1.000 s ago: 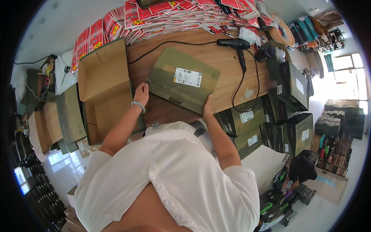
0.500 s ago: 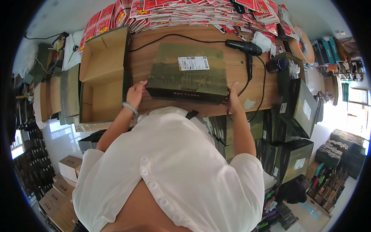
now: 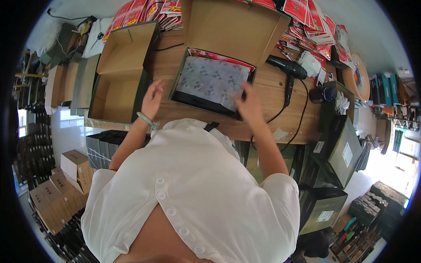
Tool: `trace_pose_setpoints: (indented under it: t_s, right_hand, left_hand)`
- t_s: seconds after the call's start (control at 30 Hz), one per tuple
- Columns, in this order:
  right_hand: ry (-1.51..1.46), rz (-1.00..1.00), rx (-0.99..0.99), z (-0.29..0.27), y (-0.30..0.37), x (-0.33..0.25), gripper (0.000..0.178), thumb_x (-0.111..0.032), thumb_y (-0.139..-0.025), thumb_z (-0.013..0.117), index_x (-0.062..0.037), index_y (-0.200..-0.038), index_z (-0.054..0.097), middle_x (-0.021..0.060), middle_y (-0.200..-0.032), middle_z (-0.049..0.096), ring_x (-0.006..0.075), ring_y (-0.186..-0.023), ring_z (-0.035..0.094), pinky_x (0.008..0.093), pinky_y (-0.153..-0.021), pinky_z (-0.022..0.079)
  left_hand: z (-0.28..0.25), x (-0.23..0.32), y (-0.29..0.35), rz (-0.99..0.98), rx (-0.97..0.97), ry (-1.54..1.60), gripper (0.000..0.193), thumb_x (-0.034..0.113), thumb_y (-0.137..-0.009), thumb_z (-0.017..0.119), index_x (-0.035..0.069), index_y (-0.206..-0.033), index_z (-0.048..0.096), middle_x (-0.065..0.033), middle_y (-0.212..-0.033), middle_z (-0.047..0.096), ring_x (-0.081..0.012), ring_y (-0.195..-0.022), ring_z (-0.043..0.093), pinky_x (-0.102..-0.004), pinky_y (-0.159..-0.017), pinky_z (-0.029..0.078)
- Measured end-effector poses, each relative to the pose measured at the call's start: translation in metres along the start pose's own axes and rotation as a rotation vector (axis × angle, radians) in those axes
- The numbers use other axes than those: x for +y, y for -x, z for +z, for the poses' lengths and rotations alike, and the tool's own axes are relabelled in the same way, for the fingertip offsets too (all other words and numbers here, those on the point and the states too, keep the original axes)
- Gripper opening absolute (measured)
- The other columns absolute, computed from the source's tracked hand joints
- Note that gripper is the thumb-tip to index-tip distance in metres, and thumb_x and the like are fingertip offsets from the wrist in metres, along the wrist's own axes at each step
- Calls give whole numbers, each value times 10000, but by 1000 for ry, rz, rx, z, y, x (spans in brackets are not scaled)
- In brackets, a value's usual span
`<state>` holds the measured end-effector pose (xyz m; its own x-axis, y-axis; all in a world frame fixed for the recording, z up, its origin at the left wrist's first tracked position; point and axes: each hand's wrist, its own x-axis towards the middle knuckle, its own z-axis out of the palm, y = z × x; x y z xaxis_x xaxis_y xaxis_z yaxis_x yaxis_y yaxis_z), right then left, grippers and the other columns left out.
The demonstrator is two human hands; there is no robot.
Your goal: The person places a pair of black shoes into a green shoebox, covers them with tissue paper, and closes the box. They then use a heat gun to warm a label on the box before stacking it with other boxes. The process is repeated for a second pair of shoes.
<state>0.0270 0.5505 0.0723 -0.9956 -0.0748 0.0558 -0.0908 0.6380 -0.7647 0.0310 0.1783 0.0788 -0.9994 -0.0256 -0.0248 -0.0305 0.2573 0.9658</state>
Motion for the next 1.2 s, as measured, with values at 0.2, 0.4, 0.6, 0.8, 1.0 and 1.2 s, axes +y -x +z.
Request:
trace_pose_setpoints:
  t_s: [0.2,0.4,0.6,0.8,1.0,1.2]
  right_hand:
    - [389,-184,-15,78,13,-8,472,-333,-789,728,-164,-1212,607,187,-1349,478,432,-1305,344,576,-1099,209]
    - [269,-205,-41,93,-24,35,216,-247,-830,672,-111,-997,675,151,-1128,619,401,-1111,518,523,-928,390]
    - [226,-199,292,23,-109,-19,166,-215,-900,551,-96,-922,664,160,-807,661,370,-746,639,451,-666,505]
    - [155,-467,383,-43,-170,-91,165,-223,-910,583,-100,-940,688,136,-852,676,341,-787,652,383,-671,505]
    - [124,-731,454,-94,-193,-157,152,-201,-909,606,-94,-976,691,79,-889,693,278,-782,661,312,-696,513]
    - [247,-728,566,-133,-211,-208,165,-147,-943,551,-67,-992,687,159,-949,695,266,-881,672,378,-793,505]
  left_hand:
    - [15,-59,30,-103,-37,-209,344,107,-924,547,99,-1268,560,-187,-1195,596,-302,-1163,552,-334,-987,426]
    - [23,-78,43,139,10,-612,328,119,-903,565,154,-1227,590,-200,-1174,596,-377,-1121,547,-383,-938,456]
    - [38,-73,28,-264,133,-236,446,252,-933,562,50,-1316,453,-258,-1239,561,-438,-1115,554,-446,-979,437]
    - [44,-68,-20,-480,-40,-699,547,444,-976,430,50,-1352,392,-273,-1238,565,-434,-1102,572,-495,-931,456]
    - [41,-80,-35,-541,-158,-842,629,485,-981,377,107,-1467,247,-277,-1213,580,-450,-1107,561,-497,-953,440]
    - [54,18,-54,-144,82,-624,1046,557,-826,648,33,-1509,54,-302,-1357,458,-439,-1229,475,-461,-1033,383]
